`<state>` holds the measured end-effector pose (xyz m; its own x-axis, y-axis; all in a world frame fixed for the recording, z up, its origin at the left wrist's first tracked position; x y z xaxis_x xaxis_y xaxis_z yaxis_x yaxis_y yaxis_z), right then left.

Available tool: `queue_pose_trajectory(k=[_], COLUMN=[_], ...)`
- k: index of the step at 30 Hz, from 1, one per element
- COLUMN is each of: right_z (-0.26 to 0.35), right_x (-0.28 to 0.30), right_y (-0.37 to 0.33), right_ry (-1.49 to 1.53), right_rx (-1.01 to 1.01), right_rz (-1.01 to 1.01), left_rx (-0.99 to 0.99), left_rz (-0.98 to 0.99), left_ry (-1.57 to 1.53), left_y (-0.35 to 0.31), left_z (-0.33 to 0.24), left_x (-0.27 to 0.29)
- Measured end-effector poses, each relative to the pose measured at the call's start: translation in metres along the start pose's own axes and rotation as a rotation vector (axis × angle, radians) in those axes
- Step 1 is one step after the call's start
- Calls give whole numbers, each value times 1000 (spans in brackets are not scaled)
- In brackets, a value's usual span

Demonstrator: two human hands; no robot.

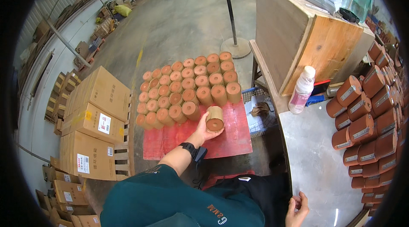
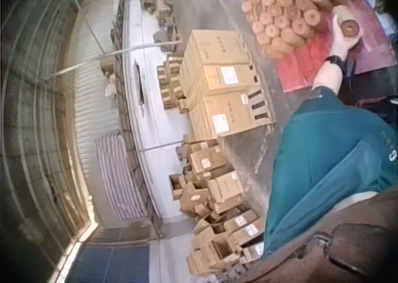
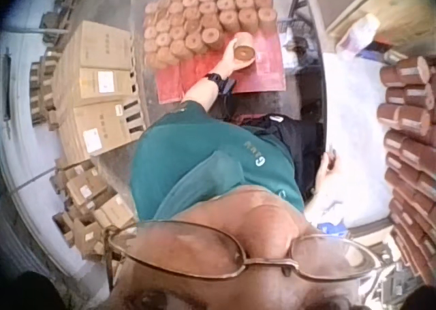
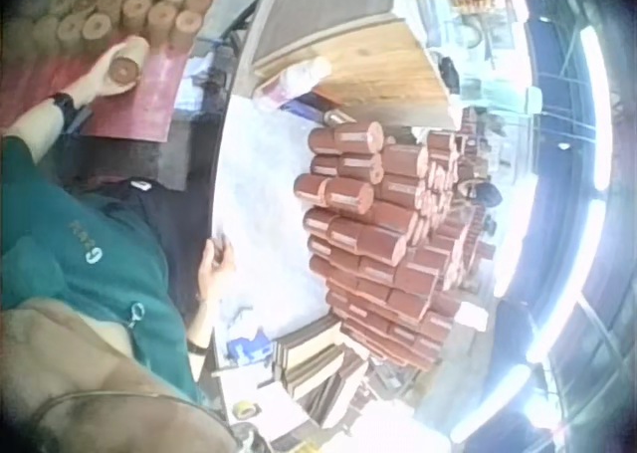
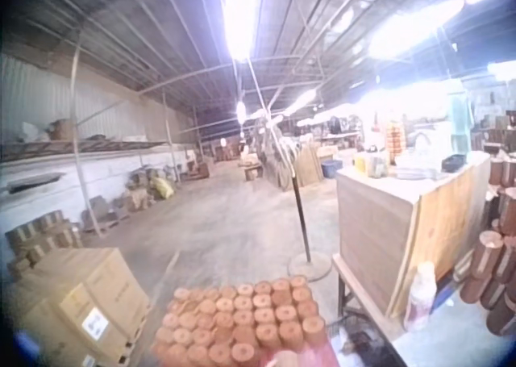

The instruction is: Cleaning cylindrical furniture components, applying labels/stickers, and wrapping them in protective cardboard.

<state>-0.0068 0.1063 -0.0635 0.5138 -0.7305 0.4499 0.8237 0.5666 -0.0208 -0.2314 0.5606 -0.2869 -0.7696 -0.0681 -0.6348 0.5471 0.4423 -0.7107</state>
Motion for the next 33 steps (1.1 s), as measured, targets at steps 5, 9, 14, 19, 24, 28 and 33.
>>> queue_pose_trajectory(k=[5,9,14,19,24,28,33], right_z=[-4,10,-5,-10,13,16,-19], right_x=[-1,5,8,26,46,122,155], right_y=[3,2,-1,-18,-19,-48,-75], right_ry=[-49,-41,-67,-23,-120,-650,-903], right_rx=[-69,-101,-147,-170,-41,36,-9], right_rz=[4,-33,-38,-129,-280,-711,-817], left_rx=[-122,-114,-275,-332,-234,-102,-1], left_rz=[-149,-35,-277,-358,-96,-237,-40], left_ry=[-140,-354,-471,-507,-411,-486,223], left_y=[42,72,55,81,111,87,20], left_z=[-40,-67,-85,-70,-134,-83,3], left_x=[34,46,36,31,106,55,-81])
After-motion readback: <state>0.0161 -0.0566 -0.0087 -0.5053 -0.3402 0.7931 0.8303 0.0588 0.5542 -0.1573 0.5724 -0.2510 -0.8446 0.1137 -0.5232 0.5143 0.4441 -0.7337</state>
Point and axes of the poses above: each hand's wrist, its own y-axis towards the middle knuckle, its own x-axis out of the back of the hand, z = x × y, the point moved 8 cm from there along y, towards the middle knuckle, and after that the axes turned 9 degrees about y, right-handed, at the moved point
